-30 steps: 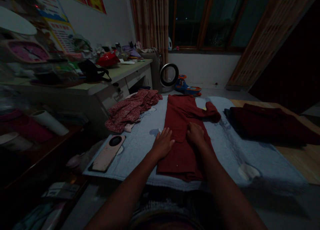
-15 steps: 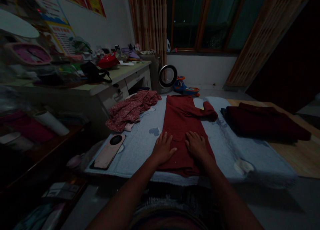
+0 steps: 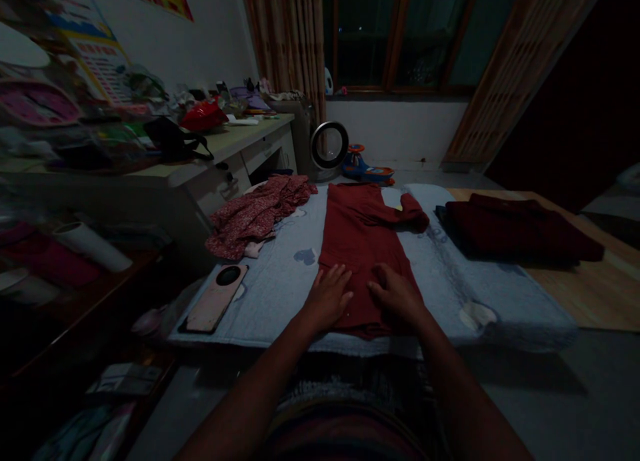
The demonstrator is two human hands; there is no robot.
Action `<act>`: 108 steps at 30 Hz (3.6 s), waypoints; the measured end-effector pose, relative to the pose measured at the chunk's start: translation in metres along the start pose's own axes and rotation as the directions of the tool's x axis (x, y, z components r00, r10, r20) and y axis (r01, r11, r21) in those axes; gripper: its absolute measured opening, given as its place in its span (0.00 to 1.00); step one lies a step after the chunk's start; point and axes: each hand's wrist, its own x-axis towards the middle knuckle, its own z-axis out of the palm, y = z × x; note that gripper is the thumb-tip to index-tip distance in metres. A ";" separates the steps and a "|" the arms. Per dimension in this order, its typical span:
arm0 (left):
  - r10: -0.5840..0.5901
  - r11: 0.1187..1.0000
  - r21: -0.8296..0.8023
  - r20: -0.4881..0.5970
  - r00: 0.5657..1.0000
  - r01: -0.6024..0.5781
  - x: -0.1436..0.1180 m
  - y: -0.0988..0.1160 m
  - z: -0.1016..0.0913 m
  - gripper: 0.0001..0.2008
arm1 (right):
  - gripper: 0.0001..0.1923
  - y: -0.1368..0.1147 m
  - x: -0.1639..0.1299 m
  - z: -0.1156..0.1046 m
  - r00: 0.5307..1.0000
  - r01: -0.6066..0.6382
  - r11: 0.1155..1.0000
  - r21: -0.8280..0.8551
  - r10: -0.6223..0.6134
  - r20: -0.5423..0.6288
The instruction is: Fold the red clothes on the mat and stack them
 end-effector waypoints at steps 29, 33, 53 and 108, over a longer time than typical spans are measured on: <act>0.107 0.820 -0.567 0.004 0.994 -0.085 -0.017 0.001 -0.011 0.08 | 0.06 -0.017 -0.028 0.007 0.964 0.240 0.968 -0.074 -0.229 0.134; 0.213 0.788 -0.605 0.098 0.972 -0.112 -0.017 -0.004 -0.015 0.08 | 0.07 -0.010 -0.024 0.017 0.963 0.195 0.978 -0.076 -0.177 0.201; -0.049 0.664 -0.746 0.037 0.998 0.060 -0.021 -0.005 -0.011 0.09 | 0.08 -0.013 -0.024 0.012 0.956 0.174 0.983 -0.052 -0.156 0.249; -0.026 0.994 0.100 -0.072 0.997 0.033 0.074 -0.046 -0.015 0.15 | 0.13 0.044 0.129 -0.044 0.991 -0.003 0.982 -0.191 -0.022 -0.130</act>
